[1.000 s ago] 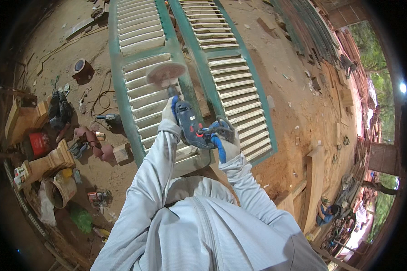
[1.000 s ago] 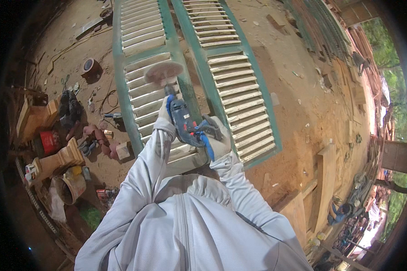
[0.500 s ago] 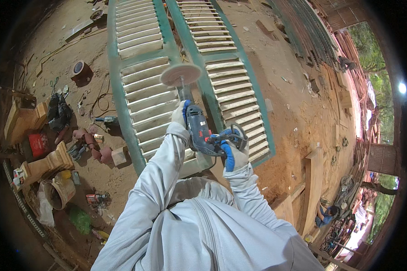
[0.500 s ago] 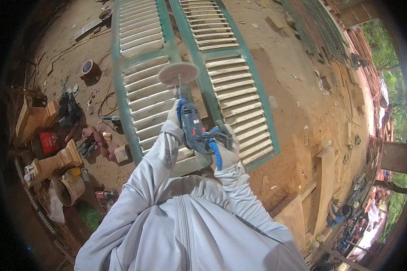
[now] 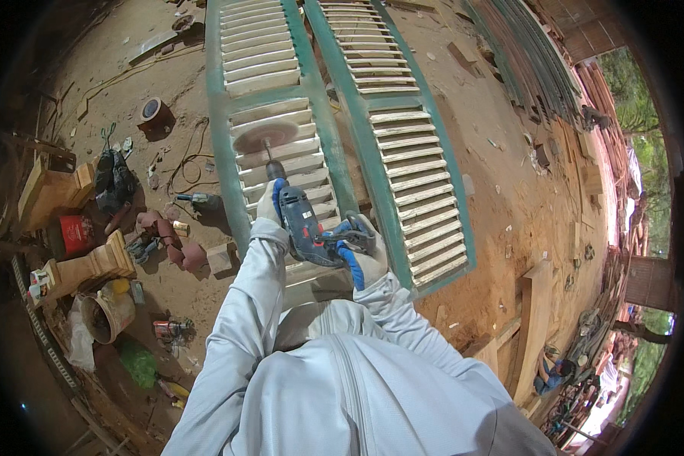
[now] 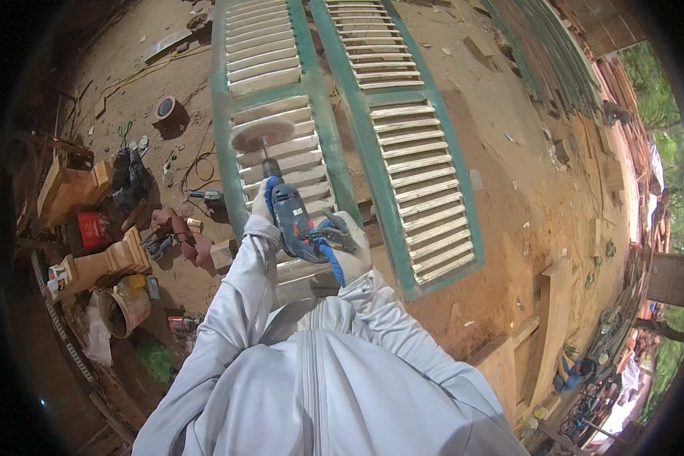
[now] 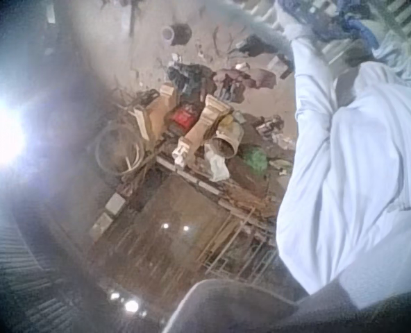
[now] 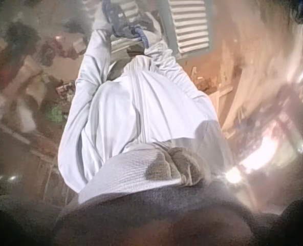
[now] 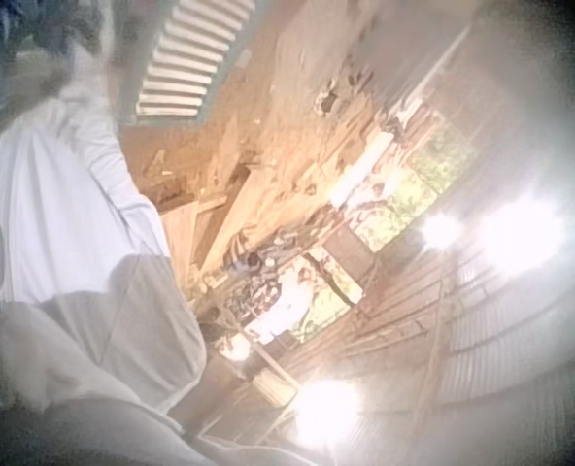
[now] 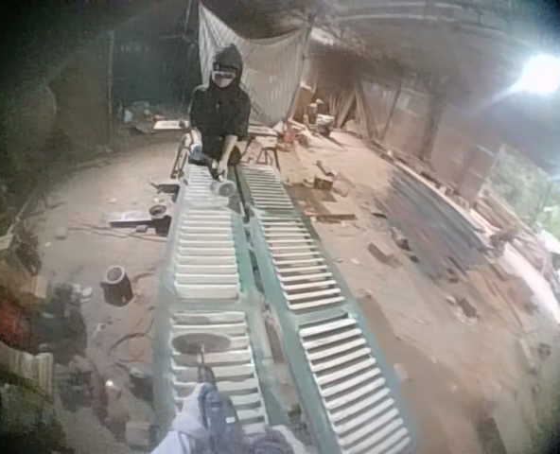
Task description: The person uses an orbital sander to smooth the surface of a green wooden slatted structure. The person moves the sander back and forth across the slats, maintaining consistent pressure and coverage.
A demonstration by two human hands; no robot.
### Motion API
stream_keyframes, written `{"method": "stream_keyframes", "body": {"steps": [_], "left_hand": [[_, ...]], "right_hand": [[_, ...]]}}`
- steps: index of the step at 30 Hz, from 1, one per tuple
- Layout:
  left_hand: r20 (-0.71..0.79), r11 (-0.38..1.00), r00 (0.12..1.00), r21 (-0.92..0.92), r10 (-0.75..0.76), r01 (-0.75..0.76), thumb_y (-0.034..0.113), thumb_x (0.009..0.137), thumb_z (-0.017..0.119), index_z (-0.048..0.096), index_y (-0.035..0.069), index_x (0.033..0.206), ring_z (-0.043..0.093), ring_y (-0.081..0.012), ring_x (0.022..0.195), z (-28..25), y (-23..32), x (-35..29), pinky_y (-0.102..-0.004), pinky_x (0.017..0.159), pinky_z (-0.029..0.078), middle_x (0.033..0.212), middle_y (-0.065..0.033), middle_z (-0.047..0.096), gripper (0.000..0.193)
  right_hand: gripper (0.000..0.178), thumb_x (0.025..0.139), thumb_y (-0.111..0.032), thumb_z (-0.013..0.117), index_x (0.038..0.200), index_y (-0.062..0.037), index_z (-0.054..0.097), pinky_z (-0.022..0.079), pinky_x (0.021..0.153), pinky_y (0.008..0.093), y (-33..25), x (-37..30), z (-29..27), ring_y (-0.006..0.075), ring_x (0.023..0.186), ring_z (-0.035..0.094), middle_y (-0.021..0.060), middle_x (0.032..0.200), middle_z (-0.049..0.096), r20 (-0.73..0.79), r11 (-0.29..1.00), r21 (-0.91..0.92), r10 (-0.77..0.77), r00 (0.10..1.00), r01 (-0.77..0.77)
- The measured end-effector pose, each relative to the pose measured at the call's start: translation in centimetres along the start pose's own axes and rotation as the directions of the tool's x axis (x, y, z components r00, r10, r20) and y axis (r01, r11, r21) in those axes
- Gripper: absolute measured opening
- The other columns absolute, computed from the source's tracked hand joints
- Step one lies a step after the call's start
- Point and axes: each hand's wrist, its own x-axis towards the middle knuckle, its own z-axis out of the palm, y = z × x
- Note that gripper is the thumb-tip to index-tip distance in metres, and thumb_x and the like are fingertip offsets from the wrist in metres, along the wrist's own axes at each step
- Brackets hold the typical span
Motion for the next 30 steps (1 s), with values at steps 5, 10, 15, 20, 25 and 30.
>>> {"method": "stream_keyframes", "body": {"steps": [5, 10, 15, 20, 25, 30], "left_hand": [[-0.040, 0.987, 0.987, 0.065, 0.153, -0.150, 0.035, 0.088, 0.070, 0.067, 0.013, 0.089, 0.065, -0.0191, 0.061, -1.6, 1.4, -1.1, -0.0349, 0.058, 0.056, 0.074, -0.0040, 0.068, 0.023], [-0.029, 0.985, 0.988, 0.080, 0.153, -0.150, 0.037, 0.093, 0.064, 0.065, 0.013, 0.091, 0.066, -0.0196, 0.065, -0.7, 2.4, -2.9, -0.0348, 0.060, 0.056, 0.078, -0.0040, 0.068, 0.024], [-0.045, 0.967, 0.980, 0.176, 0.195, -0.184, 0.040, 0.098, 0.058, 0.063, 0.015, 0.091, 0.065, -0.0183, 0.069, -2.0, 3.1, -3.6, -0.0345, 0.064, 0.055, 0.079, -0.0033, 0.066, 0.026], [-0.038, 0.989, 0.991, 0.070, 0.129, -0.127, 0.038, 0.092, 0.064, 0.067, 0.012, 0.088, 0.064, -0.0178, 0.060, -2.7, 3.2, -4.3, -0.0340, 0.057, 0.055, 0.074, -0.0030, 0.066, 0.026], [-0.018, 0.997, 1.000, 0.077, 0.004, -0.002, 0.039, 0.091, 0.066, 0.067, 0.013, 0.088, 0.064, -0.0180, 0.060, -4.7, -0.6, -0.4, -0.0342, 0.057, 0.054, 0.075, -0.0037, 0.067, 0.026], [-0.032, 0.979, 0.999, 0.203, 0.025, -0.018, 0.045, 0.089, 0.067, 0.069, 0.011, 0.092, 0.064, -0.0183, 0.061, -2.0, -1.5, -2.0, -0.0342, 0.058, 0.054, 0.076, -0.0031, 0.068, 0.033]], "right_hand": [[0.052, 0.081, 0.013, 0.062, 0.131, -0.0012, 0.056, 0.051, 0.093, 0.0271, 1.6, 0.5, -0.2, 0.0135, 0.102, 0.063, 0.0050, 0.106, 0.061, 0.156, 0.987, 0.141, 0.051, 0.986, -0.074], [0.050, 0.083, 0.010, 0.066, 0.130, -0.0006, 0.054, 0.054, 0.093, 0.0316, 2.2, -0.4, 1.6, 0.0181, 0.103, 0.064, 0.0078, 0.107, 0.063, 0.042, 0.948, 0.302, 0.096, 0.995, -0.104], [0.049, 0.085, 0.007, 0.068, 0.132, 0.0006, 0.053, 0.053, 0.092, 0.0300, 1.0, -0.9, 2.1, 0.0161, 0.101, 0.064, 0.0088, 0.110, 0.064, 0.077, 0.940, 0.320, 0.096, 0.992, -0.116], [0.040, 0.087, 0.006, 0.067, 0.125, -0.0007, 0.057, 0.054, 0.089, 0.0299, -0.4, -1.5, 4.1, 0.0159, 0.098, 0.065, 0.0097, 0.106, 0.065, 0.097, 0.994, -0.054, 0.100, 0.990, -0.095], [0.037, 0.086, 0.009, 0.066, 0.120, -0.0019, 0.059, 0.053, 0.085, 0.0293, -0.6, -2.0, 3.4, 0.0130, 0.093, 0.063, 0.0076, 0.101, 0.065, -0.032, 0.887, 0.439, 0.175, 0.984, -0.143], [0.047, 0.085, 0.012, 0.063, 0.129, -0.0021, 0.056, 0.053, 0.085, 0.0279, 3.3, -3.0, 0.3, 0.0125, 0.094, 0.064, 0.0061, 0.104, 0.065, -0.067, 0.918, 0.392, 0.096, 0.993, -0.063]]}}
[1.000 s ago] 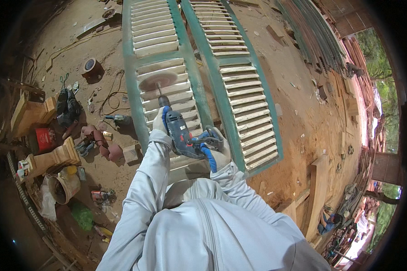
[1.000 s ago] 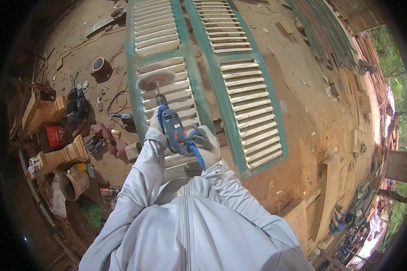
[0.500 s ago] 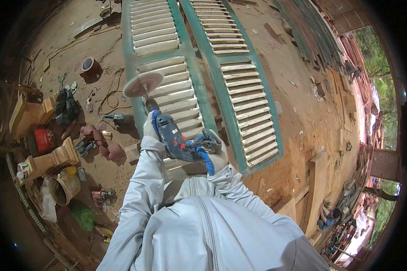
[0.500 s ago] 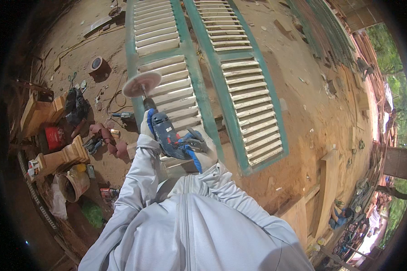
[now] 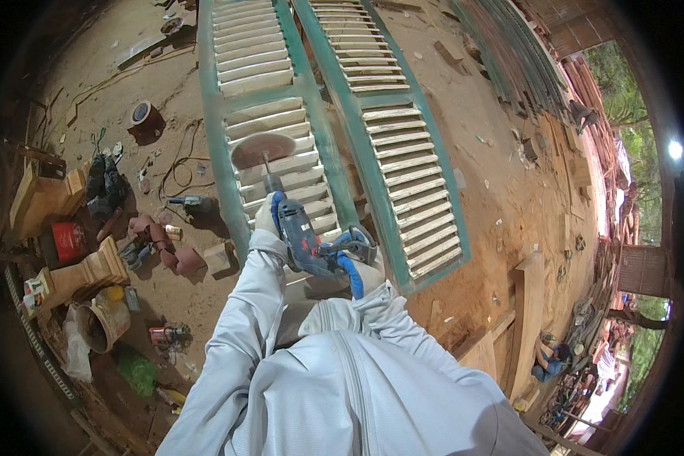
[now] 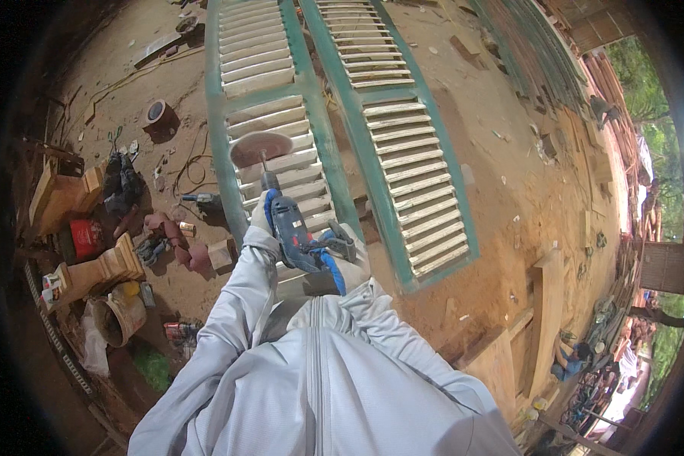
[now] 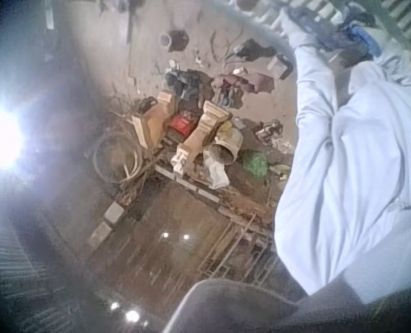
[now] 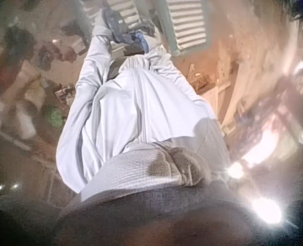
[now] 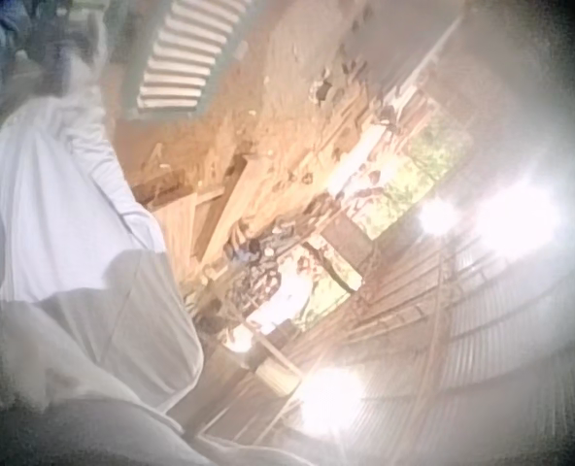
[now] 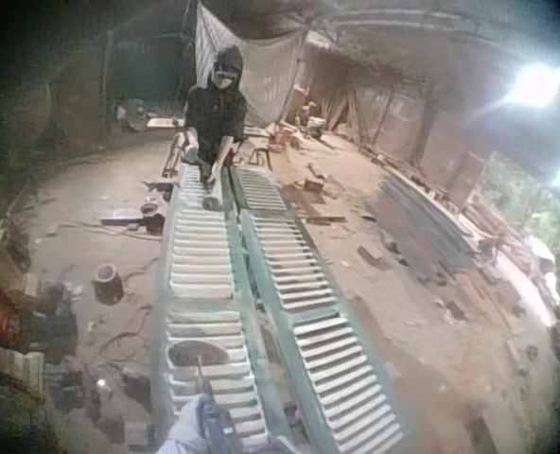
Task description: The person uses an orbital sander to smooth the surface of a green wooden slatted structure. The person moves the sander back and forth across the slats, maintaining consistent pressure and coverage.
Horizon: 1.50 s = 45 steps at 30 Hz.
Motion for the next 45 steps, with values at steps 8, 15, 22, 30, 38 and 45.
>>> {"method": "stream_keyframes", "body": {"steps": [8, 15, 22, 30, 38, 45], "left_hand": [[-0.054, 0.996, 0.998, -0.076, -0.043, 0.038, 0.045, 0.088, 0.067, 0.070, 0.010, 0.095, 0.065, -0.0202, 0.063, -1.4, -1.6, 1.4, -0.0376, 0.058, 0.055, 0.079, -0.0052, 0.069, 0.036], [-0.090, 1.000, 0.996, -0.010, -0.001, 0.000, 0.043, 0.089, 0.067, 0.069, 0.009, 0.093, 0.064, -0.0201, 0.062, -0.2, 0.4, 1.7, -0.0360, 0.058, 0.055, 0.079, -0.0055, 0.069, 0.034], [0.151, 0.991, 0.988, -0.115, -0.043, 0.061, 0.044, 0.090, 0.067, 0.068, 0.011, 0.089, 0.063, -0.0183, 0.058, 3.3, 2.0, 1.9, -0.0351, 0.055, 0.052, 0.075, -0.0029, 0.068, 0.033], [-0.051, 0.986, 0.993, -0.134, -0.106, 0.098, 0.042, 0.090, 0.066, 0.069, 0.010, 0.092, 0.064, -0.0203, 0.061, 0.0, -1.5, -0.1, -0.0368, 0.057, 0.055, 0.076, -0.0051, 0.068, 0.032], [-0.048, 0.994, 0.997, -0.090, -0.060, 0.055, 0.042, 0.090, 0.067, 0.068, 0.011, 0.089, 0.064, -0.0203, 0.059, 1.0, -1.6, 0.9, -0.0362, 0.056, 0.054, 0.075, -0.0045, 0.068, 0.032], [0.025, 0.984, 0.990, -0.101, -0.142, 0.144, 0.038, 0.090, 0.066, 0.066, 0.010, 0.090, 0.065, -0.0209, 0.058, 4.1, -2.7, 0.9, -0.0379, 0.054, 0.055, 0.073, -0.0053, 0.067, 0.028]], "right_hand": [[0.056, 0.081, 0.012, 0.064, 0.134, -0.0030, 0.055, 0.052, 0.086, 0.0249, -1.6, 1.5, 1.7, 0.0104, 0.096, 0.062, 0.0027, 0.107, 0.064, -0.026, 0.963, -0.256, 0.078, 0.997, -0.082], [0.059, 0.085, 0.014, 0.064, 0.140, -0.0010, 0.048, 0.056, 0.091, 0.0341, 0.1, 2.0, -0.6, 0.0199, 0.104, 0.065, 0.0113, 0.115, 0.063, 0.058, 0.937, -0.349, -0.017, 0.998, 0.036], [0.049, 0.086, 0.009, 0.065, 0.132, -0.0025, 0.054, 0.056, 0.090, 0.0315, -0.6, 2.5, -0.8, 0.0166, 0.098, 0.065, 0.0074, 0.108, 0.065, 0.032, 0.935, -0.316, -0.159, 0.987, 0.161], [0.054, 0.082, 0.013, 0.067, 0.132, -0.0022, 0.055, 0.056, 0.088, 0.0305, -1.4, 0.7, 0.2, 0.0158, 0.096, 0.065, 0.0057, 0.105, 0.064, -0.018, 0.981, -0.166, 0.095, 0.995, -0.097], [0.038, 0.082, 0.008, 0.069, 0.117, -0.0016, 0.058, 0.055, 0.084, 0.0272, -1.5, 1.1, 0.1, 0.0132, 0.094, 0.064, 0.0053, 0.103, 0.064, -0.004, 0.997, -0.069, 0.026, 1.000, -0.026], [0.030, 0.086, 0.009, 0.065, 0.114, -0.0024, 0.060, 0.054, 0.084, 0.0273, -3.1, 1.1, -0.2, 0.0129, 0.092, 0.064, 0.0048, 0.098, 0.065, -0.115, 0.935, -0.350, -0.098, 0.989, 0.052]]}}
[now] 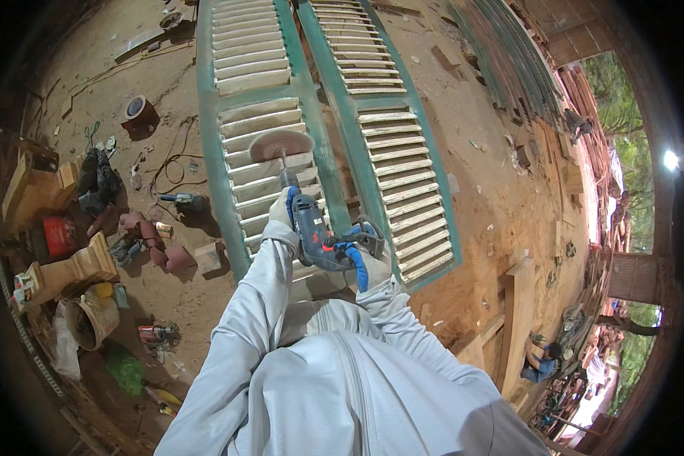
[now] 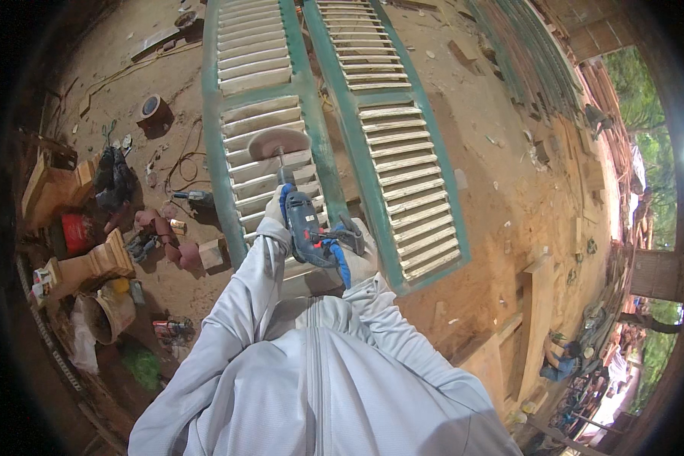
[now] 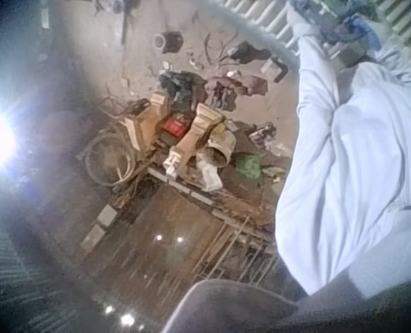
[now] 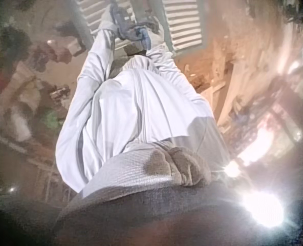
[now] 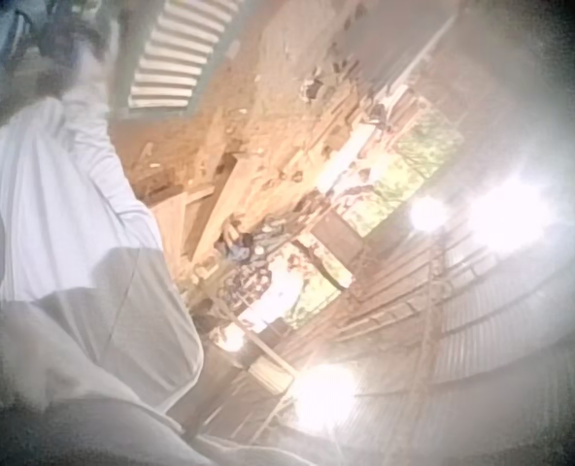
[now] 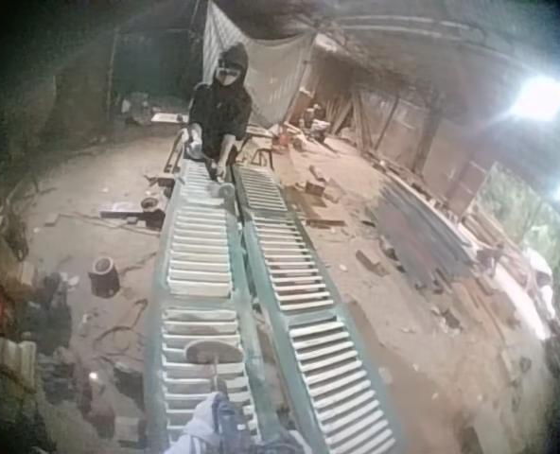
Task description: The person uses an orbital sander to smooth the surface of a green wooden slatted structure. The person moves the sander back and forth across the slats, maintaining consistent pressure and coverage.
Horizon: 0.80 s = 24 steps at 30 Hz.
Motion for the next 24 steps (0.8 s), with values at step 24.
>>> {"method": "stream_keyframes", "body": {"steps": [24], "left_hand": [[-0.114, 0.982, 0.978, 0.092, 0.173, -0.163, 0.048, 0.092, 0.061, 0.064, 0.016, 0.080, 0.062, -0.0219, 0.054, -0.7, 3.8, 1.7, -0.0391, 0.052, 0.055, 0.068, -0.0039, 0.066, 0.034]], "right_hand": [[0.064, 0.081, 0.013, 0.068, 0.140, -0.0037, 0.050, 0.053, 0.083, 0.0240, -1.3, 4.9, -0.3, 0.0097, 0.091, 0.062, 0.0021, 0.102, 0.064, 0.211, 0.964, 0.222, 0.101, 0.972, -0.148]]}}
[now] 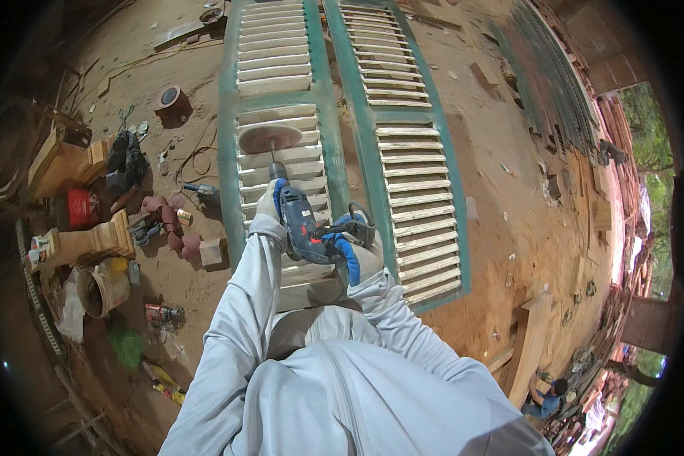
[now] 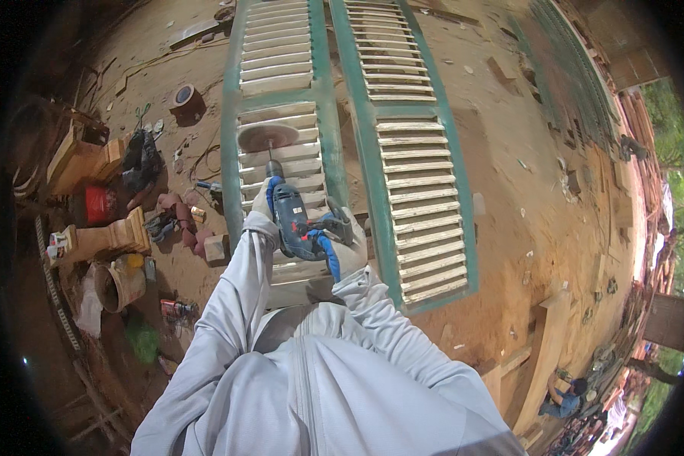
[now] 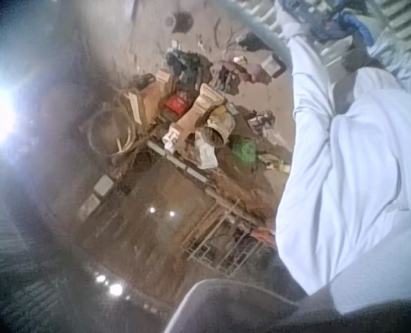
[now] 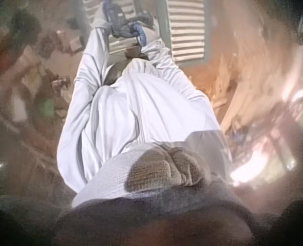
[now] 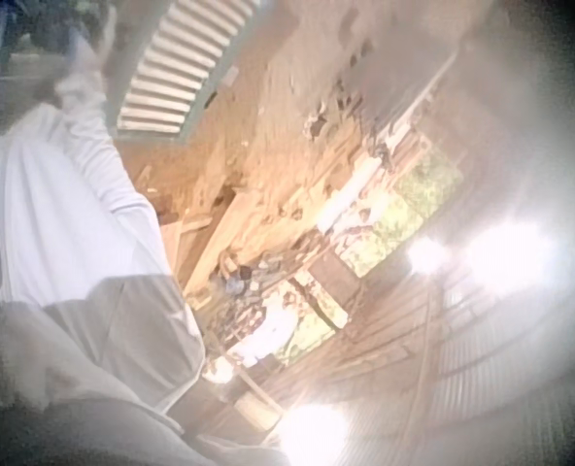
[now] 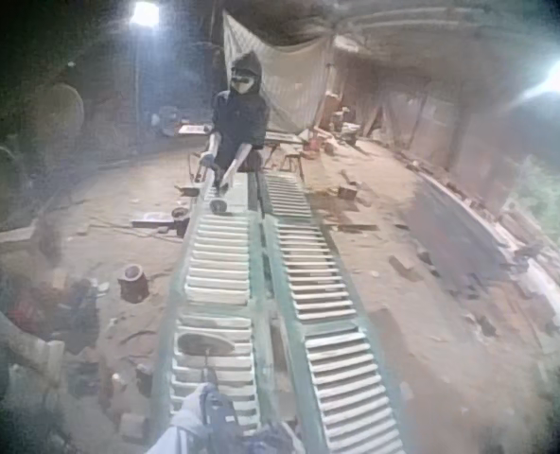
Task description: The person uses an orbital sander to smooth the surface of a green wooden slatted structure. The person moves the sander back and forth across the slats, maintaining consistent pressure and coverage.
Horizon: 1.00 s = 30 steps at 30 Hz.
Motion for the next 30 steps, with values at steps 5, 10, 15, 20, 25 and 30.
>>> {"method": "stream_keyframes", "body": {"steps": [5, 10, 15, 20, 25, 30], "left_hand": [[0.011, 1.000, 1.000, 0.003, 0.007, -0.007, 0.050, 0.094, 0.057, 0.067, 0.011, 0.083, 0.063, -0.0242, 0.055, 3.0, -1.2, -0.1, -0.0399, 0.053, 0.056, 0.069, -0.0074, 0.067, 0.041], [0.062, 1.000, 0.998, 0.009, -0.001, 0.000, 0.045, 0.094, 0.055, 0.067, 0.010, 0.084, 0.064, -0.0247, 0.058, 6.0, -1.7, 0.5, -0.0397, 0.056, 0.056, 0.071, -0.0079, 0.067, 0.038], [0.044, 0.994, 0.998, -0.099, -0.038, 0.042, 0.038, 0.094, 0.055, 0.061, 0.015, 0.084, 0.063, -0.0222, 0.059, 7.0, 0.8, -1.4, -0.0384, 0.057, 0.055, 0.070, -0.0051, 0.064, 0.026], [0.052, 0.999, 0.997, -0.019, 0.052, -0.051, 0.028, 0.097, 0.051, 0.057, 0.016, 0.093, 0.063, -0.0194, 0.060, 4.9, 1.5, -1.6, -0.0372, 0.057, 0.056, 0.074, -0.0036, 0.063, 0.014], [-0.021, 0.998, 1.000, -0.067, -0.024, 0.022, 0.029, 0.097, 0.051, 0.058, 0.015, 0.092, 0.065, -0.0219, 0.062, 3.9, 2.0, -0.5, -0.0378, 0.059, 0.057, 0.074, -0.0053, 0.064, 0.017], [-0.022, 0.995, 0.998, -0.085, -0.060, 0.058, 0.032, 0.098, 0.051, 0.059, 0.015, 0.090, 0.066, -0.0232, 0.061, 3.8, 2.3, -1.3, -0.0399, 0.058, 0.058, 0.073, -0.0071, 0.064, 0.020]], "right_hand": [[0.049, 0.082, 0.009, 0.067, 0.129, 0.0000, 0.058, 0.055, 0.080, 0.0260, -2.4, 1.0, -1.7, 0.0117, 0.087, 0.064, 0.0049, 0.101, 0.066, -0.033, 0.995, -0.094, -0.032, 0.999, 0.029], [0.009, 0.084, 0.001, 0.066, 0.090, 0.0010, 0.071, 0.055, 0.074, 0.0264, -5.3, 3.1, -3.0, 0.0137, 0.080, 0.067, 0.0064, 0.092, 0.069, 0.101, 0.928, -0.332, -0.146, 0.984, 0.171], [0.008, 0.082, -0.002, 0.065, 0.086, -0.0030, 0.073, 0.053, 0.069, 0.0270, -5.4, 5.1, -2.9, 0.0141, 0.077, 0.066, 0.0053, 0.087, 0.068, 0.307, 0.613, -0.632, -0.363, 0.880, 0.474], [0.007, 0.082, 0.002, 0.060, 0.080, -0.0002, 0.066, 0.058, 0.070, 0.0313, -3.3, 5.5, -1.3, 0.0166, 0.075, 0.067, 0.0075, 0.083, 0.064, 0.089, 0.866, -0.457, -0.180, 0.980, 0.201], [0.010, 0.085, 0.003, 0.058, 0.078, 0.0033, 0.065, 0.058, 0.072, 0.0282, -4.2, 5.6, 0.7, 0.0166, 0.075, 0.069, 0.0074, 0.081, 0.062, 0.081, 0.939, -0.295, -0.161, 0.984, 0.178], [0.014, 0.086, 0.007, 0.052, 0.074, 0.0030, 0.058, 0.062, 0.076, 0.0378, -4.0, 5.4, 1.1, 0.0209, 0.075, 0.068, 0.0112, 0.079, 0.062, 0.020, 0.985, -0.169, -0.042, 0.999, 0.045]]}}
